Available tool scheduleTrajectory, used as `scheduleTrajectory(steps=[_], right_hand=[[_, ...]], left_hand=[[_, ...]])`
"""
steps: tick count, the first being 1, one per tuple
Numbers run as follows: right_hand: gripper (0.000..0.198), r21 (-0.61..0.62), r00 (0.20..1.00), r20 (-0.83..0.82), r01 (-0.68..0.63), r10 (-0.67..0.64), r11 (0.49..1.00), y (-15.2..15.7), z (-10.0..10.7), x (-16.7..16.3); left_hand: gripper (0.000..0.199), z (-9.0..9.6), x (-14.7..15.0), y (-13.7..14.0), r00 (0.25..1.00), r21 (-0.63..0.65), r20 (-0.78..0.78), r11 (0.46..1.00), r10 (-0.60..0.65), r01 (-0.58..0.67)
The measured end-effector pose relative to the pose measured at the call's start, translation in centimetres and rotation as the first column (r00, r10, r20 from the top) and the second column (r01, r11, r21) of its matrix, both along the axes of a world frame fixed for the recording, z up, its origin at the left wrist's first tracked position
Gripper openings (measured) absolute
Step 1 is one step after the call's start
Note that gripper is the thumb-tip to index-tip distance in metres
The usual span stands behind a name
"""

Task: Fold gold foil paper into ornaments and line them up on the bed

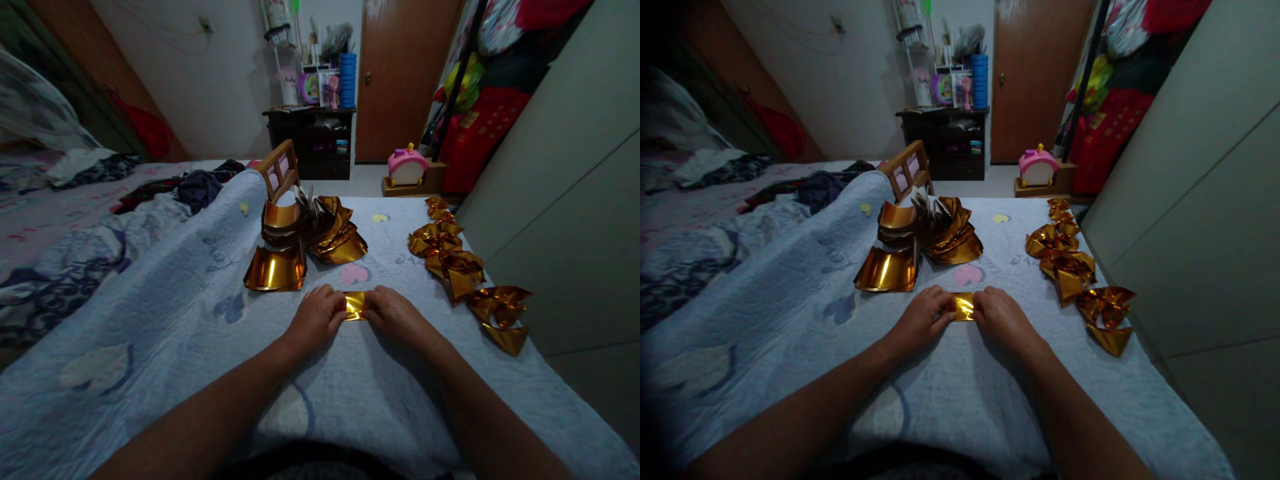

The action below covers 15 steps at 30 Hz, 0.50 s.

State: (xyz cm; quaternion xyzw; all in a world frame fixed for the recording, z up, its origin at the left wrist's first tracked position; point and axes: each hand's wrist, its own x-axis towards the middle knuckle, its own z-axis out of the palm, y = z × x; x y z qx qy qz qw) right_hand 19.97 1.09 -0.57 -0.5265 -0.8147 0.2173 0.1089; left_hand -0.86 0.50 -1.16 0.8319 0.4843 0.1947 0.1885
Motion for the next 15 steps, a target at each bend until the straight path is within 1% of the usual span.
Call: scheduleTrajectory(steps=[2, 5, 8, 11, 15], right_hand=[[0.008, 0.011, 1.0, -0.005, 0.016, -0.016, 1.0, -0.1, 0.0, 0.0], [0.001, 0.032, 0.998, 0.005, 0.063, -0.063, 0.998, -0.1, 0.1, 0.2], [0.003, 0.041, 0.997, 0.031, 0.076, -0.077, 0.996, 0.0, 0.2, 0.6], [0.004, 0.036, 0.998, 0.046, 0.051, -0.053, 0.998, 0.1, 0.1, 0.8], [0.007, 0.045, 0.998, 0.048, 0.036, -0.038, 0.998, 0.3, -0.2, 1.0]], left_hand=[[0.009, -0.2, 0.1, -0.1, 0.999, 0.06, -0.021, 0.997, -0.037, 0.038], [0.014, -0.9, 0.1, -0.2, 0.988, 0.15, -0.073, 0.978, -0.135, 0.145], [0.016, -1.6, 0.1, -0.1, 0.971, 0.217, -0.11, 0.948, -0.213, 0.232], [0.016, -1.9, 0.1, 0.0, 0.959, 0.25, -0.171, 0.931, -0.228, 0.266], [0.018, -1.4, 0.0, -0.3, 0.939, 0.266, -0.263, 0.919, -0.221, 0.29]])
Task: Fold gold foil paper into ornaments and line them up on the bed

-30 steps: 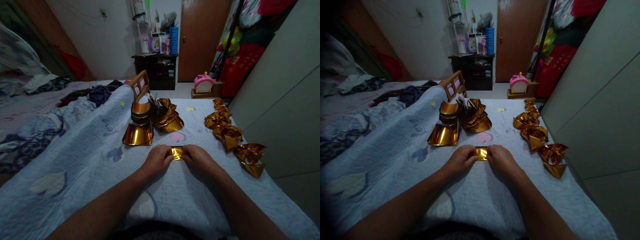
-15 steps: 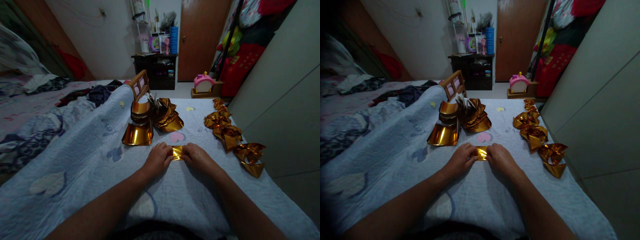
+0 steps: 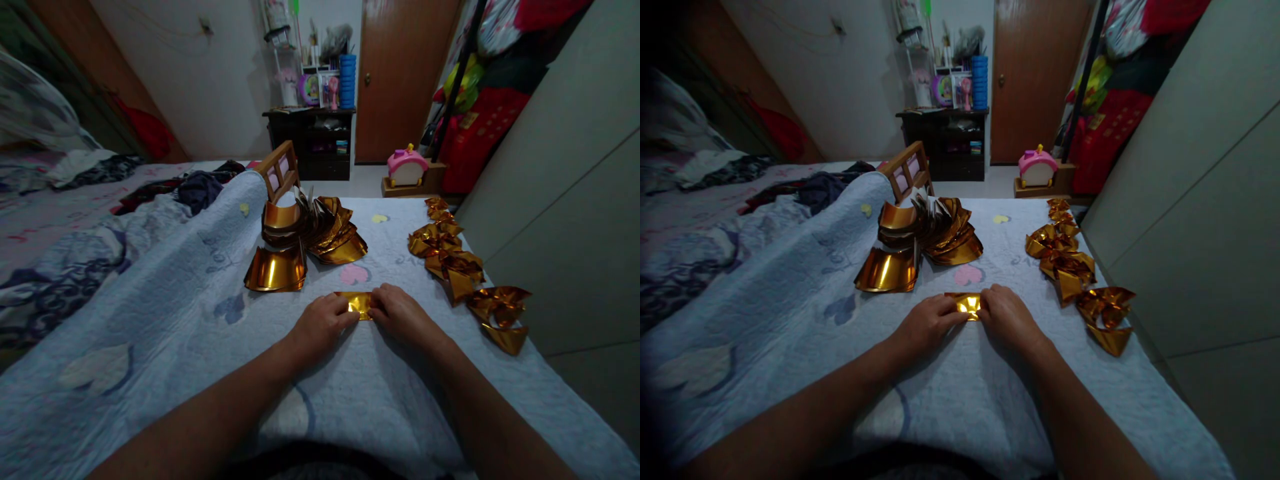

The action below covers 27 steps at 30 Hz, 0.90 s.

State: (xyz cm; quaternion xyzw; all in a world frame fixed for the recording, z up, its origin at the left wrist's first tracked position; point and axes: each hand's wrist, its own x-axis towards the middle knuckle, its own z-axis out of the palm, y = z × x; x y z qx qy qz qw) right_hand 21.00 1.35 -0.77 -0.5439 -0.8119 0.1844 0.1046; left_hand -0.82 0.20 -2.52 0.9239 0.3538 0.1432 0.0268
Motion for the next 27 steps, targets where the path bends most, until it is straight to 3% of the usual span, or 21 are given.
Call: scheduleTrajectory(steps=[7, 10, 13, 18, 23, 27], right_hand=[[0.01, -0.011, 1.0, -0.007, -0.025, 0.025, 1.0, 0.1, 0.1, 0.1], [0.014, 0.054, 0.998, -0.013, -0.059, 0.06, 0.997, -0.3, 0.3, -0.3], [0.018, 0.124, 0.992, -0.049, -0.107, 0.114, 0.986, -0.8, 0.4, -1.0], [0.016, 0.061, 0.99, -0.11, -0.087, 0.093, 0.994, -1.0, 0.3, -2.1], [0.016, 0.041, 1.0, -0.009, -0.016, 0.016, 0.999, -1.0, 0.2, -2.7], [0.014, 0.071, 0.997, 0.068, 0.016, -0.021, 0.997, -1.1, 0.3, -3.2]], left_hand=[[0.017, 0.9, 0.4, -0.5, 0.994, 0.056, -0.1, 0.998, -0.033, 0.039], [0.017, 1.0, 0.5, -0.6, 0.994, 0.072, -0.102, 0.996, -0.038, 0.046], [0.018, 1.2, 0.5, -0.6, 0.994, 0.051, -0.105, 0.998, -0.043, 0.048], [0.02, 0.8, 0.3, -0.3, 0.998, -0.027, -0.052, 0.999, -0.048, 0.046], [0.019, 0.2, 0.2, 0.1, 0.981, -0.195, 0.188, 0.981, 0.043, -0.005], [0.009, 0.5, -0.1, 0.0, 0.968, -0.227, 0.137, 0.958, 0.209, -0.175]])
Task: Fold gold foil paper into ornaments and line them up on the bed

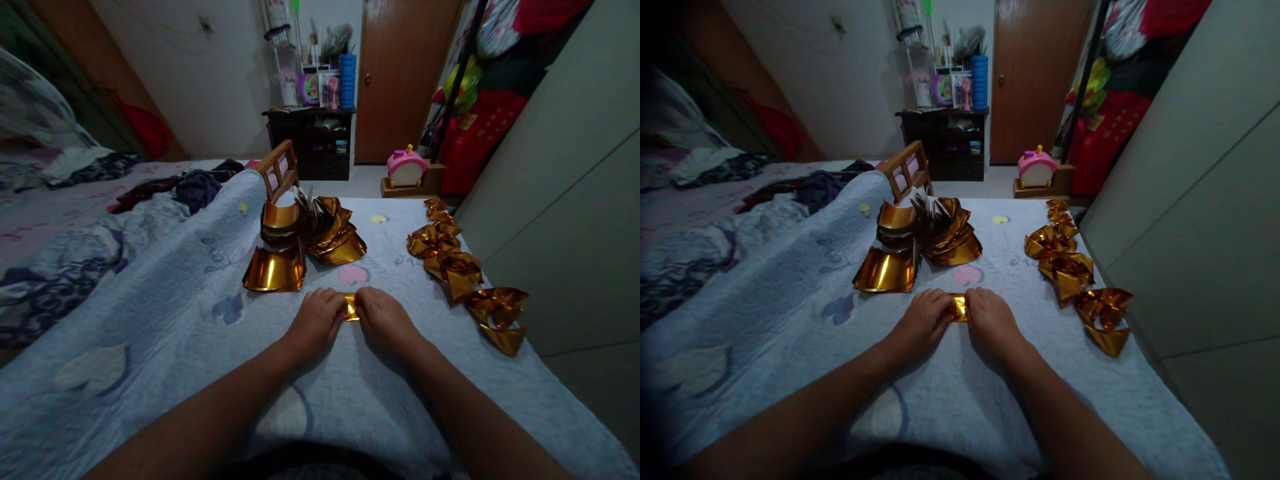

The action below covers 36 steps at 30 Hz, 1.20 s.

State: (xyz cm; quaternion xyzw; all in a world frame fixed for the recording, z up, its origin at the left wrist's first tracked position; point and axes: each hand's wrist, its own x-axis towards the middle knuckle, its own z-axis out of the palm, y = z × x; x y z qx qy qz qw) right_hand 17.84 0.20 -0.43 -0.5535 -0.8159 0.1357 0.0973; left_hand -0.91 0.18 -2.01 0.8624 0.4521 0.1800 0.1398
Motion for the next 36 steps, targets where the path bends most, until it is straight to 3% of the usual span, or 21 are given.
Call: scheduleTrajectory(steps=[4, 12, 19, 25, 30, 36], right_hand=[[0.01, 0.015, 0.999, 0.032, 0.037, -0.038, 0.999, -0.2, 0.1, -0.5], [0.02, 0.102, 0.989, 0.085, 0.113, -0.121, 0.988, -1.0, 0.5, -1.7], [0.051, 0.165, 0.983, 0.104, 0.134, -0.153, 0.977, -0.7, 0.0, -0.4], [0.077, 0.111, 0.973, 0.135, 0.175, -0.189, 0.978, -0.1, -0.9, 2.1], [0.086, 0.006, 0.968, 0.158, 0.196, -0.195, 0.981, 0.8, -1.4, 4.4], [0.089, -0.034, 0.968, 0.159, 0.203, -0.195, 0.979, 1.6, -1.7, 5.7]], left_hand=[[0.003, 0.5, -0.1, -0.1, 0.993, -0.027, -0.072, 0.995, 0.098, -0.1], [0.008, 0.8, 0.0, 0.0, 0.987, -0.095, -0.099, 0.986, 0.125, -0.135], [0.006, 0.7, -0.2, 0.0, 0.99, -0.106, -0.073, 0.986, 0.119, -0.127], [0.006, 0.8, -0.2, 0.0, 0.991, -0.109, -0.058, 0.986, 0.117, -0.123], [0.006, 0.8, -0.2, 0.0, 0.992, -0.115, -0.056, 0.986, 0.115, -0.121], [0.004, 0.9, -0.3, 0.1, 0.993, -0.132, -0.032, 0.985, 0.111, -0.115]])
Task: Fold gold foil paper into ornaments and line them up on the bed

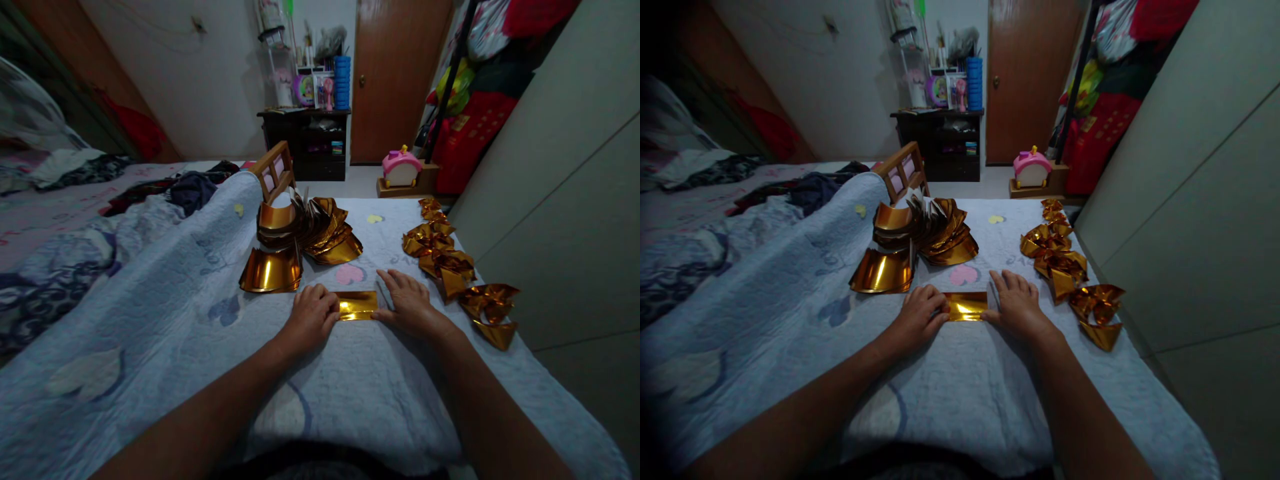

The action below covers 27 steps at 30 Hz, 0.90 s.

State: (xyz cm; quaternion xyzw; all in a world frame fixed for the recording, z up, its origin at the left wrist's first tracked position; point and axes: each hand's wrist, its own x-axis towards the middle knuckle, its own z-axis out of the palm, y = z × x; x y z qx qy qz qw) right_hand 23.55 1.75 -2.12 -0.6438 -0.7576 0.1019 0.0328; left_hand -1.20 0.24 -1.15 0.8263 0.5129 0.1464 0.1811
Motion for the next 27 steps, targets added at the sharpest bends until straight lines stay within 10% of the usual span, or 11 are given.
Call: scheduleTrajectory(steps=[12, 27], right_hand=[[0.084, -0.007, 0.981, -0.142, -0.135, 0.132, 0.991, -0.1, 2.4, -0.3], [0.073, 0.097, 0.987, -0.054, -0.146, 0.152, 0.984, -1.8, 0.3, -5.7]], left_hand=[[0.008, 0.1, 0.0, 0.1, 0.995, 0.045, 0.07, 0.996, -0.075, 0.072], [0.007, -0.7, 0.2, 0.3, 0.973, 0.051, 0.149, 0.984, -0.177, 0.171]])
